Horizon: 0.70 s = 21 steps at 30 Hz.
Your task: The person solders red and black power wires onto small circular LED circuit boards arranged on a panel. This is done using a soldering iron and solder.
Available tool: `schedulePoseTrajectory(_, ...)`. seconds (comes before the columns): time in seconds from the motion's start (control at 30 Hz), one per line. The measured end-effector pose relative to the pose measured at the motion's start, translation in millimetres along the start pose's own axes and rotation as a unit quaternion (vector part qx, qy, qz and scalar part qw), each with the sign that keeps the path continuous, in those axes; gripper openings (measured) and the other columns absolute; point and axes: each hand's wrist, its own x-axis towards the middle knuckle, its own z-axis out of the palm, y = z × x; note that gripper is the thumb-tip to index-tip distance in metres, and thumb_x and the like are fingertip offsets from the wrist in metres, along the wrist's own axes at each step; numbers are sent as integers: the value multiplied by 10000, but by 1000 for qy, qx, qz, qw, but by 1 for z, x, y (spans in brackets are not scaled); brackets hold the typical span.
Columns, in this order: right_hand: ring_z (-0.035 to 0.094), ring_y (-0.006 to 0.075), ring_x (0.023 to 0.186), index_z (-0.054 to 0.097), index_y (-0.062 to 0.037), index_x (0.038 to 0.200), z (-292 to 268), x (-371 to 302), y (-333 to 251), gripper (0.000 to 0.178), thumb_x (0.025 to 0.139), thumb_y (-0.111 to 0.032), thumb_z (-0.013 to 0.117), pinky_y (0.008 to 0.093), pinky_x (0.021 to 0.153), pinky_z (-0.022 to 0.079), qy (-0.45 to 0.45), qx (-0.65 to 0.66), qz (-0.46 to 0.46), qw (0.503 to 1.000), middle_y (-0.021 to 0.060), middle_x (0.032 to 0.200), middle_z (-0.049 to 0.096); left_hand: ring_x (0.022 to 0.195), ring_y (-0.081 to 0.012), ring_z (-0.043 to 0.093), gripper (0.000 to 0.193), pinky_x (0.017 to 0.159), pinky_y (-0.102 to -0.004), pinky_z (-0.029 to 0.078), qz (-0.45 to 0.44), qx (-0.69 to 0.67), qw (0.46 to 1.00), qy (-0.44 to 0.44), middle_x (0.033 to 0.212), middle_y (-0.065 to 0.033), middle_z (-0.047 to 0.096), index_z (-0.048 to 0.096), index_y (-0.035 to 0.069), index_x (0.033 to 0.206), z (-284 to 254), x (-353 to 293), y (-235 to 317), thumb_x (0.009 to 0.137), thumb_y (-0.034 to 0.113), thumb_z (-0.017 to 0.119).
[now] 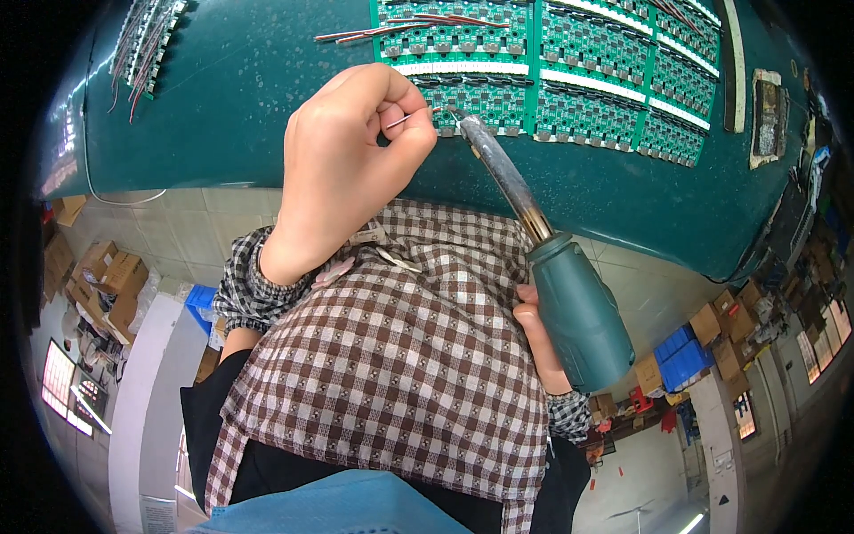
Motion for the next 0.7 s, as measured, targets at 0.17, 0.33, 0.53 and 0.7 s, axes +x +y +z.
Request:
schedulePoseTrajectory(0.17,575,201,777,495,104,1142,-3,2,1,376,877,-132,620,412,768,541,-7,-12,-16,1000,118,857,573,544,-117,519,85,491,-248,418,6,6,1000,3,666,-38,568,595,28,746,0,0,0,704,9,666)
schedulePoseTrajectory(0.33,614,231,821,503,95,1146,-11,1,2,385,883,-162,618,398,773,538,-36,-47,-12,998,162,959,609,552,-114,525,80,493,-250,420,-6,3,1000,-4,675,-36,574,598,30,747,-1,0,-1,712,13,668)
schedulePoseTrajectory(0.53,631,248,864,507,74,1173,-3,3,-2,413,884,-196,626,387,795,535,-5,20,15,1000,177,982,619,563,-123,529,81,496,-260,424,-2,24,1000,2,689,-28,576,598,45,749,1,-3,0,722,25,671)
schedulePoseTrajectory(0.7,618,237,835,499,80,1175,-4,3,0,429,879,-200,635,391,782,529,-3,7,23,1000,152,923,608,559,-131,529,90,490,-269,420,3,29,1000,10,684,-27,570,589,53,744,4,-5,-1,716,28,671)
